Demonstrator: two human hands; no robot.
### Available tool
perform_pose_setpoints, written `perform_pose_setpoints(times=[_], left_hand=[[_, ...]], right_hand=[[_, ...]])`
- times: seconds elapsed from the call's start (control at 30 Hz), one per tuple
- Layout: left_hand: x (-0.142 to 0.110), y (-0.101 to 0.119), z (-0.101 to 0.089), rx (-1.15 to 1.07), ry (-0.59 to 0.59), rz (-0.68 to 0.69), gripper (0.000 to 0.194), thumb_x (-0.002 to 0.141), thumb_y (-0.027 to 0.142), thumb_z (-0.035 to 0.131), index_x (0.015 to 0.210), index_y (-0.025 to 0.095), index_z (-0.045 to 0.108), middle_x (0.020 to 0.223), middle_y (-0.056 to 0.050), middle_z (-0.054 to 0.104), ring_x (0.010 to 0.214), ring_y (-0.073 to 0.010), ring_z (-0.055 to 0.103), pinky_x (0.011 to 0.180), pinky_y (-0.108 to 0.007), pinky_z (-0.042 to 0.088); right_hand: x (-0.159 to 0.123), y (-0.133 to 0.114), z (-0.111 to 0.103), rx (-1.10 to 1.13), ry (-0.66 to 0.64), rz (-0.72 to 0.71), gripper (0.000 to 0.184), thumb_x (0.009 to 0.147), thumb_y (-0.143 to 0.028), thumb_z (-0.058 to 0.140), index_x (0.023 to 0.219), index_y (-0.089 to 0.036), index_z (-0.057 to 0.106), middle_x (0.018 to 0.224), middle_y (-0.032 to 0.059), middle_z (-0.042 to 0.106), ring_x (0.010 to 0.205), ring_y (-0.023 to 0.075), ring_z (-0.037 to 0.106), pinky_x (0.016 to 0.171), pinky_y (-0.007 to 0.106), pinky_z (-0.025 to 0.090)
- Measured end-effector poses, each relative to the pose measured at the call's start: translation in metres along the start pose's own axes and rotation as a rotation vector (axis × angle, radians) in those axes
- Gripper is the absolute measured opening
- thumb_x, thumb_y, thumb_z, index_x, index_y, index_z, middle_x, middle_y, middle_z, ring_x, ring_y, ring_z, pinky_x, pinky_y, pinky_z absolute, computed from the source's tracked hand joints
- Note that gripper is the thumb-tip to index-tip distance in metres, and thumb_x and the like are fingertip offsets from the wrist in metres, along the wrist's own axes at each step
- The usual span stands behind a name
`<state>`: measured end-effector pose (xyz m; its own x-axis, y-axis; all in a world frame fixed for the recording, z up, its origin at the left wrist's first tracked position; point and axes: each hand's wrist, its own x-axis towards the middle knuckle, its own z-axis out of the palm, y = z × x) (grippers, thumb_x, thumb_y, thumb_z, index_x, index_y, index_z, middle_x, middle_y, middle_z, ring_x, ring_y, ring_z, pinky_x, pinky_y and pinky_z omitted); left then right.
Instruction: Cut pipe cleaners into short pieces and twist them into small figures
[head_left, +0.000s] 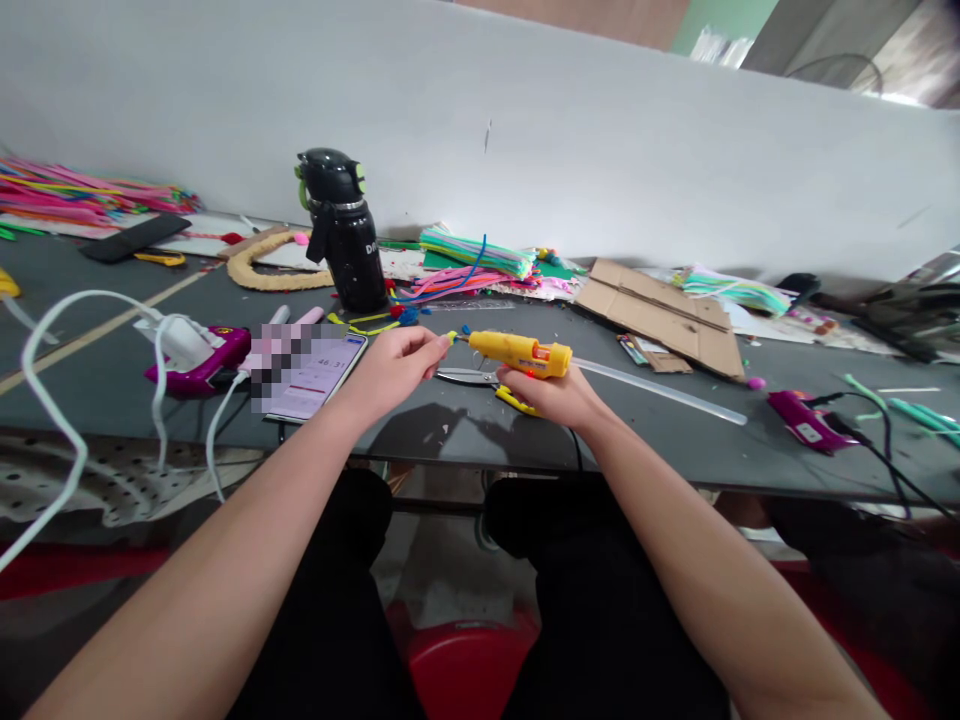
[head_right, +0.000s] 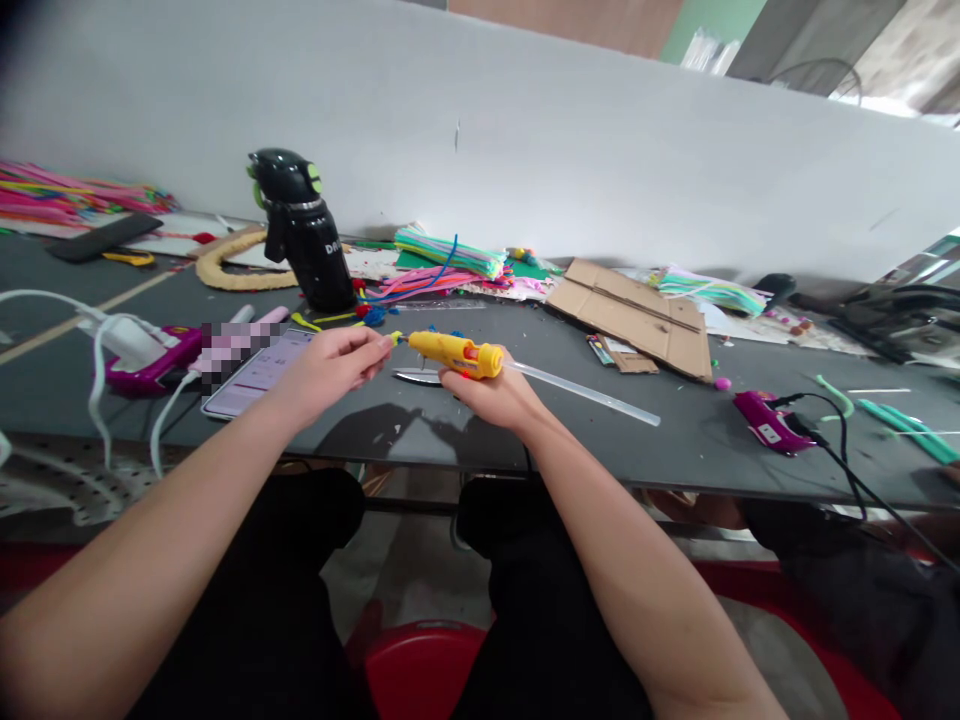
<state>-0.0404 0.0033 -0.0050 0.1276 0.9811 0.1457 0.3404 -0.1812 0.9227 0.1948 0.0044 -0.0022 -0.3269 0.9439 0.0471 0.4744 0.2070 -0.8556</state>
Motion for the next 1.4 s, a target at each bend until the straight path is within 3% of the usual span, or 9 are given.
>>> perform_pose_setpoints(times=[0.93, 1.4], left_hand=[[-0.0036, 0.0090, 0.0000, 0.033, 0.000, -0.015, 0.044, 0.085, 0.058, 0.063, 0.068, 0.019, 0.056, 0.060, 0.002, 0.051, 0.054, -0.0113, 0.042, 0.052, -0.025, 0.032], [-0.0023, 0.0060, 0.0004, 0.115, 0.025, -0.001, 0.043, 0.083, 0.060, 0.065, 0.076, 0.018, 0.062, 0.061, 0.001, 0.052, 0.053, -0.0112, 0.041, 0.050, -0.025, 0.028]], right_hand=[[0.0018, 0.0053, -0.0006, -0.080, 0.044, -0.013, 0.024, 0.081, -0.042, 0.062, 0.085, -0.019, 0.068, 0.073, 0.0005, 0.062, 0.069, 0.0171, 0.055, 0.064, 0.029, 0.045], [0.0017, 0.0063, -0.0008, -0.118, 0.068, -0.004, 0.025, 0.081, -0.043, 0.062, 0.085, -0.019, 0.069, 0.070, 0.0004, 0.061, 0.067, 0.0171, 0.055, 0.061, 0.030, 0.044]])
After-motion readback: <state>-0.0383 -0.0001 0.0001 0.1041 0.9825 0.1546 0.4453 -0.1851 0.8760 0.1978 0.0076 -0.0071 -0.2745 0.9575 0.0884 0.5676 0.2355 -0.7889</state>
